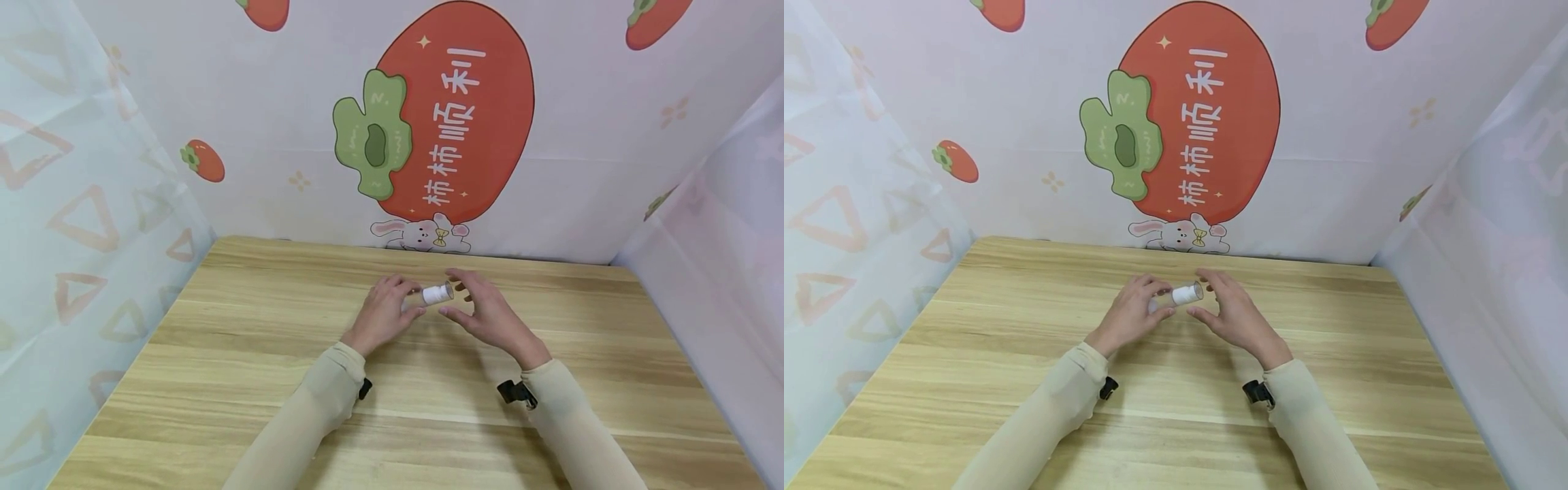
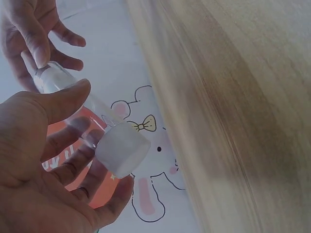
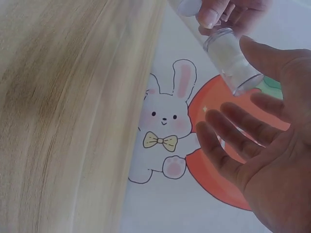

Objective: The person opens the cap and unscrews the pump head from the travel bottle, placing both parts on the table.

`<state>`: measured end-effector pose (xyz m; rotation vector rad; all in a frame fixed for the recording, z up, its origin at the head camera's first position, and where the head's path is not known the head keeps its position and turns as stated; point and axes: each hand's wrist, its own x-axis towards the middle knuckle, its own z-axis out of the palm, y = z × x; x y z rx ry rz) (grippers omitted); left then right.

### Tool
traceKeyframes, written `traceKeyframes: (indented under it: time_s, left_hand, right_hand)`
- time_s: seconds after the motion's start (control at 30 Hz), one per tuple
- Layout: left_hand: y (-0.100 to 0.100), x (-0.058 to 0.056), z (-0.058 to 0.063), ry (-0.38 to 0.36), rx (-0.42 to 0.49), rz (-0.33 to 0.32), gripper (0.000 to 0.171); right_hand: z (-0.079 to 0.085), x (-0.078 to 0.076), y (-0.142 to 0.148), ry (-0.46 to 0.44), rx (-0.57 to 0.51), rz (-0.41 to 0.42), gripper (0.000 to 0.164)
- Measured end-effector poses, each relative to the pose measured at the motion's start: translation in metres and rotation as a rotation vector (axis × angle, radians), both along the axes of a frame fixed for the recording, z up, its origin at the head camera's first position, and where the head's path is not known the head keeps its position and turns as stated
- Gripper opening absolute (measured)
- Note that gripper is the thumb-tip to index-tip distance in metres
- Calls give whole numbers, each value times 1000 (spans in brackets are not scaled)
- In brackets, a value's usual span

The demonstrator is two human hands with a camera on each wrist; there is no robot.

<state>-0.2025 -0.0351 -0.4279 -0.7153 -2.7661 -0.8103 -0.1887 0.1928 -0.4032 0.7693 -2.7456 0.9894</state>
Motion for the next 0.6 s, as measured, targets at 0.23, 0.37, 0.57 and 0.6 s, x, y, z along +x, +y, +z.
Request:
traceKeyframes:
  time_s: [0.23,0.37,0.57,0.6]
  left_hand:
    - [0,3,5,31,-56,-9,37]
    - [1,5,7,38,-79,-9,37]
    - [1,6,8,62,-83,-12,36]
    - [1,6,8,64,-82,-13,36]
  right_hand:
    - [-1,-1,-3,26,14,25,61]
    - [-2,-2,-6,45,20,44,54]
    - [-3,-2,-8,56,27,57,40]
    - [-3,-2,-8,55,31,56,38]
